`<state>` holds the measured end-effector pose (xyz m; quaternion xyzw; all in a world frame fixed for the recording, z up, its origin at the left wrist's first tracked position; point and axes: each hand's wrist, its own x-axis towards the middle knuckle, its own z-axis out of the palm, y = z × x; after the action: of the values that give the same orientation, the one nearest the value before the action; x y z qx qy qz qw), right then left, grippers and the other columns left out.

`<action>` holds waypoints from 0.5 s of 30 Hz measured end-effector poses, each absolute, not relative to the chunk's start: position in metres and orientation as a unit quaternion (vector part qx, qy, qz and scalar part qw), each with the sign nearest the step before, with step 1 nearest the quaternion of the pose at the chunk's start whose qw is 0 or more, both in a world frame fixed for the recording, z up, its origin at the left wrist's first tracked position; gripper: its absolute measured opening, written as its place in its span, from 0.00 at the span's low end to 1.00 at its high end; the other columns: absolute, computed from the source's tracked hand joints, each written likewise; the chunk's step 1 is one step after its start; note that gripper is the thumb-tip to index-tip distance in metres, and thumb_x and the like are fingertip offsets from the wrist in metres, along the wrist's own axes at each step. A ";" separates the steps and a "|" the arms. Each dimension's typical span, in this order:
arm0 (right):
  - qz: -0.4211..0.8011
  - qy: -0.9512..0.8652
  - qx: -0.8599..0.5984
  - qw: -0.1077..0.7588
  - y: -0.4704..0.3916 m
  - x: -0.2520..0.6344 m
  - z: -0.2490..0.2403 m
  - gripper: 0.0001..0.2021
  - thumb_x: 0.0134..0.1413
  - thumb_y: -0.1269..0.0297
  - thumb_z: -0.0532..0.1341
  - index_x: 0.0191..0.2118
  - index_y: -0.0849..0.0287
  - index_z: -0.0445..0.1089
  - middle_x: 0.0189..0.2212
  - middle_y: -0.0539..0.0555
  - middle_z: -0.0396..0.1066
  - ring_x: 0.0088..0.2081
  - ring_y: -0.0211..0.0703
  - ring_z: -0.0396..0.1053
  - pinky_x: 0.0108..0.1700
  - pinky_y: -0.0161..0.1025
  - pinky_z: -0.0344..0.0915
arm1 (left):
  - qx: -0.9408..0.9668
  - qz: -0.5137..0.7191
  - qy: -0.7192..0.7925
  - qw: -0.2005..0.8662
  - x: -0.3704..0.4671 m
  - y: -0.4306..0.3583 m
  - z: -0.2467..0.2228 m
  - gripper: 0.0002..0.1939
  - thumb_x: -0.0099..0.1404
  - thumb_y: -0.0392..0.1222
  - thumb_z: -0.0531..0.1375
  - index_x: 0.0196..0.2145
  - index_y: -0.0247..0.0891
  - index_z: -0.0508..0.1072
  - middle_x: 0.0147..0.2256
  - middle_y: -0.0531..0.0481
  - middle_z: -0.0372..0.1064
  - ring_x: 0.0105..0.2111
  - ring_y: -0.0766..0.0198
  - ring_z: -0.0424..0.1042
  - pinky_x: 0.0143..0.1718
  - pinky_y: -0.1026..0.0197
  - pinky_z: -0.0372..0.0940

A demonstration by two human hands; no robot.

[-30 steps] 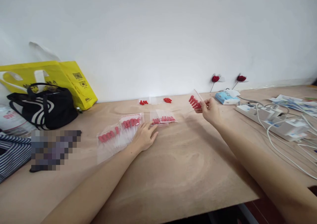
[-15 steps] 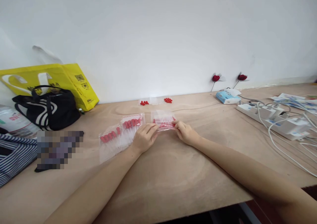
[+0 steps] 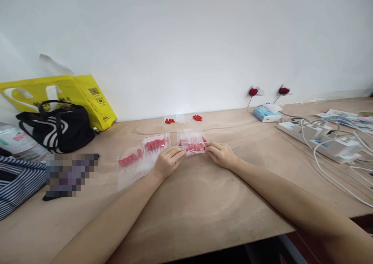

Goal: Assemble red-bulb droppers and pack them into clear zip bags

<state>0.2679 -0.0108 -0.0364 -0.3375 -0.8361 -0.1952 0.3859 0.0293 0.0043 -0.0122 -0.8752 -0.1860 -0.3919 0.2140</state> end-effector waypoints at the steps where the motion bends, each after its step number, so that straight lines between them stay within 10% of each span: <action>1: -0.202 -0.831 -0.346 0.386 -0.010 0.267 -0.036 0.09 0.56 0.72 0.49 0.30 0.57 0.65 0.33 0.54 0.71 0.35 0.37 0.68 0.33 0.33 0.62 | -0.877 -0.389 -0.183 0.214 0.029 0.005 -0.012 0.07 0.62 0.33 0.53 0.33 0.37 0.71 0.29 0.49 0.72 0.31 0.65 0.71 0.32 0.62 0.66; 15: -0.247 -0.824 -0.331 0.387 -0.012 0.247 -0.030 0.08 0.55 0.68 0.53 0.34 0.54 0.69 0.32 0.51 0.71 0.35 0.38 0.64 0.34 0.35 0.59 | -0.881 -0.391 -0.190 0.187 0.039 0.005 -0.017 0.08 0.63 0.34 0.52 0.30 0.37 0.71 0.26 0.50 0.72 0.28 0.66 0.71 0.32 0.62 0.67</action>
<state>0.2474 -0.0116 -0.0301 -0.3307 -0.8245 -0.2469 0.3872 0.0389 0.0055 -0.0170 -0.8809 -0.1900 -0.3908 0.1874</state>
